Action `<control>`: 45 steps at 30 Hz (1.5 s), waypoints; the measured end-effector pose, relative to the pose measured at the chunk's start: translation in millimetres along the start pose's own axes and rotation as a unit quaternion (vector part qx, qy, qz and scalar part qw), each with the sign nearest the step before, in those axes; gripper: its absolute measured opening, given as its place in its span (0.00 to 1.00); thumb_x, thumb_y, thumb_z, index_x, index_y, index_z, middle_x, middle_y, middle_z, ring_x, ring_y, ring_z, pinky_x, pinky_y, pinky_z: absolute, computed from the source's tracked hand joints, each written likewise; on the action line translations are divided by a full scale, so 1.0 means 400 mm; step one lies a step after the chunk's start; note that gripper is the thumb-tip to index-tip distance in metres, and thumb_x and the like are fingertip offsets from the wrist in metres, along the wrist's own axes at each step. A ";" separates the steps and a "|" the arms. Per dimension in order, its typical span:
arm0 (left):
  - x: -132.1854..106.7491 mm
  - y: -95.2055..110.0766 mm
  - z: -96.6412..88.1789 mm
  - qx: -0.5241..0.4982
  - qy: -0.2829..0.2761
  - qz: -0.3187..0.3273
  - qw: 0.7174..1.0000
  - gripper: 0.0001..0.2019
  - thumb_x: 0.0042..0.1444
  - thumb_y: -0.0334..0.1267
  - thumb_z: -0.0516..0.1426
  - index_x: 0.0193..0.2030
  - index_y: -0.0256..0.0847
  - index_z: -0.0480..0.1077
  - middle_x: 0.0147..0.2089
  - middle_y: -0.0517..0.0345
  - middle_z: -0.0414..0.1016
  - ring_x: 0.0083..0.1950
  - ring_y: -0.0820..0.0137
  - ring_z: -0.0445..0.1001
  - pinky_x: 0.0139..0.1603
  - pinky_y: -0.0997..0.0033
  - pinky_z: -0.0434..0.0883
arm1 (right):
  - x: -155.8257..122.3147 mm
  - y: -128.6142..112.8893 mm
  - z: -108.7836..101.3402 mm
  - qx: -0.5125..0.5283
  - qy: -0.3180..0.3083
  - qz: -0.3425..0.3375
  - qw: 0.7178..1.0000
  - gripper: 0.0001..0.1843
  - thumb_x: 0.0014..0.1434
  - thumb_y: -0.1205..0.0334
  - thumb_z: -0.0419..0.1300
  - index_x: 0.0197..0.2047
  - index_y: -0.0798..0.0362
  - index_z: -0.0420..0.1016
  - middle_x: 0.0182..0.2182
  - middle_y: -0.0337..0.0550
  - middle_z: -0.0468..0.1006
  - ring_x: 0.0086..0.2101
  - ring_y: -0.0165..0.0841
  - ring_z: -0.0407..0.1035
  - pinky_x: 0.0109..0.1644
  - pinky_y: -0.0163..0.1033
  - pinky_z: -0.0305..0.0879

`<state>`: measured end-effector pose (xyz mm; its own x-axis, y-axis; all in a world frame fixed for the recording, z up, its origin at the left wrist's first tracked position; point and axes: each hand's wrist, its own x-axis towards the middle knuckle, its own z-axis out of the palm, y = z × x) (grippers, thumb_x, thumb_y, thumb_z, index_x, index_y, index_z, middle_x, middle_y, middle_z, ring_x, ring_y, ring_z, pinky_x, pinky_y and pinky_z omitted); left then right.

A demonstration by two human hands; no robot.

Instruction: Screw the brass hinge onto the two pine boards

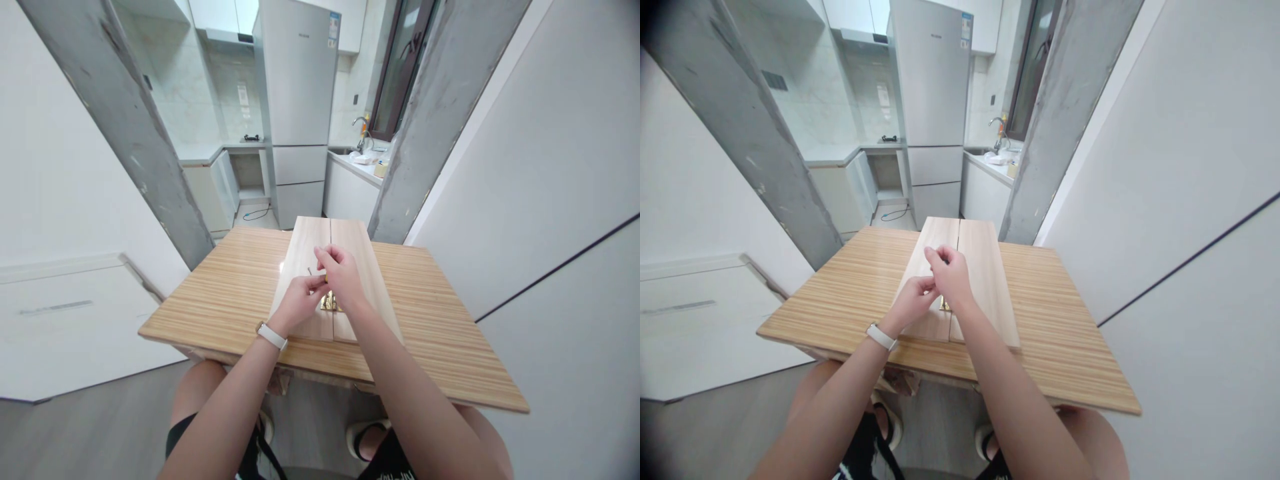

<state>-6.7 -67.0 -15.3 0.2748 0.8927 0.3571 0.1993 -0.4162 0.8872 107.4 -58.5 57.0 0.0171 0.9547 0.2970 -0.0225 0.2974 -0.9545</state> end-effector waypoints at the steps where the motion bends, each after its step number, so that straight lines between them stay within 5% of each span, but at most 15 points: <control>1: -0.003 0.001 0.001 0.015 0.005 0.005 1.000 0.10 0.61 0.33 0.57 0.34 0.33 0.80 0.32 0.56 0.81 0.36 0.68 0.75 0.38 0.74 0.69 | -0.018 -0.002 0.014 -0.012 0.070 -0.006 0.997 0.19 0.61 0.50 0.62 0.24 0.50 0.64 0.21 0.33 0.64 0.26 0.29 0.58 0.31 0.37 0.55; 5: -0.012 -0.001 -0.001 0.053 0.026 -0.001 0.998 0.09 0.54 0.27 0.57 0.29 0.32 0.79 0.28 0.57 0.80 0.32 0.70 0.72 0.32 0.76 0.65 | -0.076 -0.012 0.071 -0.055 0.222 -0.019 0.973 0.13 0.62 0.52 0.61 0.31 0.50 0.65 0.27 0.34 0.67 0.30 0.31 0.61 0.37 0.38 0.58; 12: -0.013 0.000 -0.017 0.046 0.019 -0.011 0.999 0.08 0.51 0.25 0.57 0.26 0.32 0.78 0.27 0.56 0.79 0.31 0.70 0.72 0.32 0.76 0.65 | -0.048 0.003 0.093 -0.069 0.224 -0.011 0.972 0.25 0.68 0.48 0.53 0.22 0.47 0.52 0.18 0.32 0.54 0.23 0.30 0.50 0.28 0.40 0.47; 18: -0.001 -0.004 -0.019 -0.045 -0.020 -0.014 0.999 0.09 0.60 0.34 0.59 0.39 0.32 0.80 0.37 0.52 0.83 0.40 0.65 0.78 0.40 0.71 0.72 | 0.007 0.024 0.053 -0.051 0.117 0.015 0.992 0.26 0.62 0.51 0.57 0.17 0.48 0.54 0.14 0.32 0.52 0.19 0.28 0.49 0.25 0.40 0.44; 22: 0.009 -0.002 -0.027 -0.124 -0.061 -0.031 0.990 0.13 0.62 0.41 0.61 0.45 0.32 0.80 0.45 0.46 0.84 0.48 0.60 0.80 0.50 0.65 0.74 | 0.036 0.022 0.023 -0.012 -0.024 0.058 0.998 0.24 0.57 0.56 0.60 0.13 0.49 0.57 0.12 0.32 0.54 0.17 0.26 0.49 0.23 0.39 0.44; 26: 0.012 0.002 -0.033 -0.126 -0.084 -0.033 0.988 0.14 0.64 0.42 0.61 0.45 0.32 0.81 0.45 0.46 0.85 0.49 0.60 0.80 0.53 0.64 0.74 | 0.057 0.005 -0.021 0.051 -0.225 0.099 0.968 0.25 0.56 0.56 0.60 0.12 0.48 0.56 0.10 0.32 0.54 0.15 0.25 0.47 0.22 0.38 0.41; 28: 0.012 0.001 -0.030 -0.106 -0.074 -0.023 0.991 0.14 0.65 0.41 0.59 0.45 0.33 0.81 0.45 0.48 0.84 0.48 0.61 0.80 0.52 0.65 0.73 | 0.063 0.001 -0.038 0.082 -0.268 0.117 0.953 0.26 0.56 0.54 0.61 0.13 0.48 0.53 0.11 0.30 0.52 0.15 0.25 0.45 0.22 0.38 0.39; 32: 0.009 -0.008 -0.020 -0.053 -0.021 -0.008 0.998 0.13 0.65 0.40 0.58 0.42 0.32 0.81 0.40 0.51 0.84 0.43 0.64 0.79 0.46 0.69 0.72 | 0.053 0.007 -0.036 0.086 -0.196 0.083 0.973 0.24 0.57 0.50 0.63 0.18 0.49 0.58 0.15 0.31 0.57 0.19 0.26 0.51 0.24 0.36 0.46; 35: 0.005 -0.014 -0.015 -0.043 -0.010 -0.002 0.999 0.13 0.65 0.37 0.57 0.42 0.32 0.81 0.38 0.52 0.84 0.41 0.65 0.78 0.43 0.71 0.72 | 0.014 0.012 -0.006 0.027 -0.052 0.008 0.998 0.16 0.58 0.51 0.64 0.26 0.50 0.66 0.22 0.34 0.67 0.25 0.29 0.60 0.31 0.37 0.56; 39: -0.004 -0.016 -0.010 -0.003 0.009 -0.006 1.000 0.10 0.58 0.29 0.57 0.39 0.31 0.81 0.35 0.52 0.83 0.37 0.66 0.77 0.37 0.74 0.70 | -0.058 0.012 0.052 -0.044 0.144 -0.014 0.988 0.09 0.60 0.54 0.63 0.37 0.49 0.69 0.30 0.36 0.70 0.32 0.33 0.65 0.39 0.39 0.62; 45: -0.018 -0.012 -0.018 0.032 0.014 -0.021 0.999 0.10 0.53 0.26 0.57 0.35 0.31 0.82 0.32 0.53 0.83 0.35 0.66 0.76 0.35 0.74 0.69 | -0.079 0.012 0.099 -0.073 0.212 -0.022 0.974 0.16 0.66 0.50 0.56 0.31 0.49 0.62 0.25 0.34 0.63 0.29 0.32 0.60 0.36 0.39 0.57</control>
<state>-16.4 -70.0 -20.1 0.2381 0.9139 0.3289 0.2708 -0.3876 0.8811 67.3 -86.8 44.2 0.4265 0.8425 0.3292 0.1286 0.3038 -0.9440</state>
